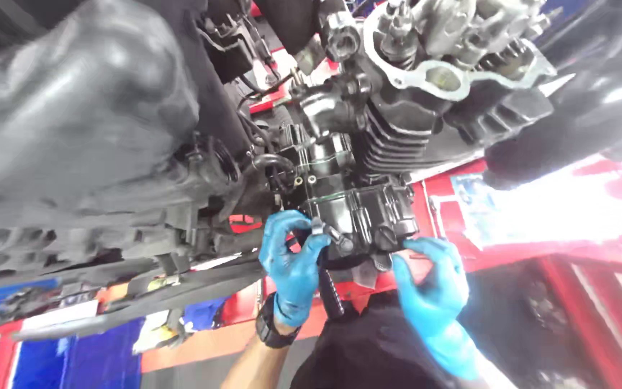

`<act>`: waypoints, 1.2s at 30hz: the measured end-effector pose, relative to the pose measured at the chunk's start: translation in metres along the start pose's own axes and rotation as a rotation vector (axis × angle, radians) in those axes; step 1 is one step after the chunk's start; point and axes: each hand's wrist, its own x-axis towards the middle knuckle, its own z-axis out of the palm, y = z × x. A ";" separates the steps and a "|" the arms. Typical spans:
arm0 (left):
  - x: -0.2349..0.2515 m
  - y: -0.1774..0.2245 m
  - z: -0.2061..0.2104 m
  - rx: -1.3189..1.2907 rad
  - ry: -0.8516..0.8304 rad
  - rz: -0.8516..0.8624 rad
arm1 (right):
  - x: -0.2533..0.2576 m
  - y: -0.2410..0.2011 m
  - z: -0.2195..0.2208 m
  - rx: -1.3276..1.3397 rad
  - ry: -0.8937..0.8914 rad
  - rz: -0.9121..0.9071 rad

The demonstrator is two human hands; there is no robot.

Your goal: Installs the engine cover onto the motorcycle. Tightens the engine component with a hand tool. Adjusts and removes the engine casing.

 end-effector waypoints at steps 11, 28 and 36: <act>0.060 0.006 -0.022 0.539 -0.686 0.593 | -0.043 -0.047 0.097 0.168 -0.839 -1.088; 0.064 0.013 -0.024 0.459 -0.710 0.597 | -0.047 -0.042 0.066 0.231 -0.977 -1.078; 0.066 -0.005 -0.026 0.477 -0.730 0.653 | -0.045 0.146 -0.055 -0.460 -0.435 0.327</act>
